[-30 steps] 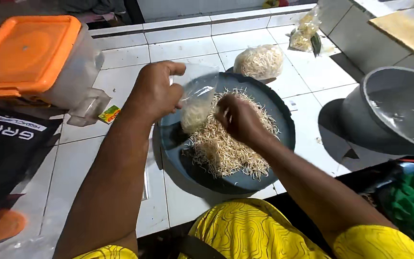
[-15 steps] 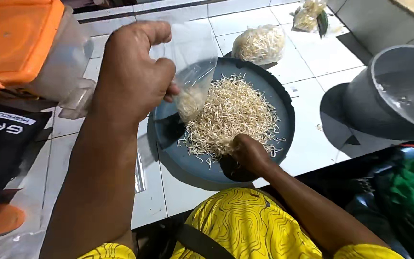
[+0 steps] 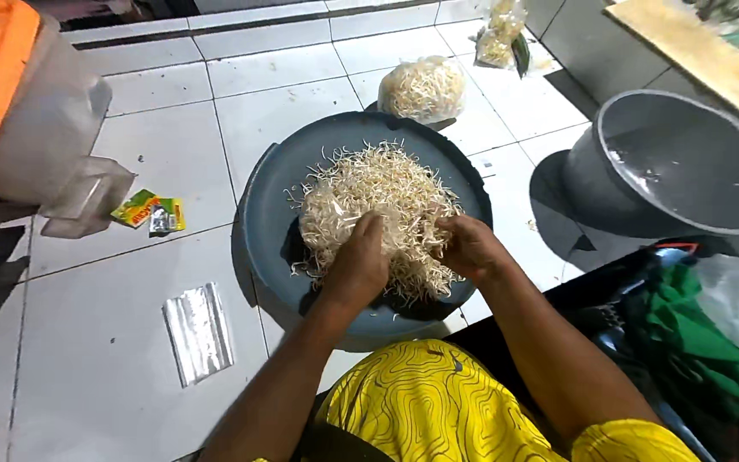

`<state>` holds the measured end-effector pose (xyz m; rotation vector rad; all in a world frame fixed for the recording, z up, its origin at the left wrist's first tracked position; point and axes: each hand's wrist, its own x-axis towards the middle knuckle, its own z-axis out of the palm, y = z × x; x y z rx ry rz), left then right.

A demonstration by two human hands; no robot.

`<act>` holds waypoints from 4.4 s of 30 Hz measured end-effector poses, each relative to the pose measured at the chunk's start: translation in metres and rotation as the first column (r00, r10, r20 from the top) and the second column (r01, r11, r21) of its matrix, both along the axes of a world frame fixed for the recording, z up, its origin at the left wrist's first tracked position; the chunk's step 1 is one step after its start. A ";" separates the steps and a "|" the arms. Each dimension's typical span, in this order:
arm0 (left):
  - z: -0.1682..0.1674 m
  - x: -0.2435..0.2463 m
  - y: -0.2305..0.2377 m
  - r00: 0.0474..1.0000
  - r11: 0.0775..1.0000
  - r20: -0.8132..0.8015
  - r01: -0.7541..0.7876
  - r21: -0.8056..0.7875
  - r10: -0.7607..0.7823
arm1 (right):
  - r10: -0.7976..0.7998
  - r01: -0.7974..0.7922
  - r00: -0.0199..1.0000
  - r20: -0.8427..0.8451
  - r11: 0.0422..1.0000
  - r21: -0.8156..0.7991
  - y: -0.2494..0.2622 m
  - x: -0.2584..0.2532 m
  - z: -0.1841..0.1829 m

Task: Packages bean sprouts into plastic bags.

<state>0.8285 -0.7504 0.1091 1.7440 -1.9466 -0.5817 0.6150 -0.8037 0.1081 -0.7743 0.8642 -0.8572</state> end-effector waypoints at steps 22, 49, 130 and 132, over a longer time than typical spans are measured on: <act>0.111 0.119 0.007 0.879 0.957 -0.389 -0.288 0.029 0.276 | -0.459 -0.907 0.309 -0.833 0.121 -0.403 -0.051 0.119 0.118; 0.179 0.231 -0.055 0.873 0.768 -0.099 -0.469 -0.435 0.477 | -0.272 -0.478 0.593 -0.758 0.638 -0.603 -0.027 -0.030 -0.024; -0.002 0.182 0.147 0.562 0.551 0.010 -0.807 -0.215 0.827 | 0.151 -0.179 0.981 -0.119 0.946 -0.271 0.029 0.071 -0.011; -0.002 0.148 0.135 0.758 0.741 -0.261 -0.647 -0.181 0.598 | 0.255 -0.292 0.954 -0.155 0.906 -0.308 0.037 0.081 -0.011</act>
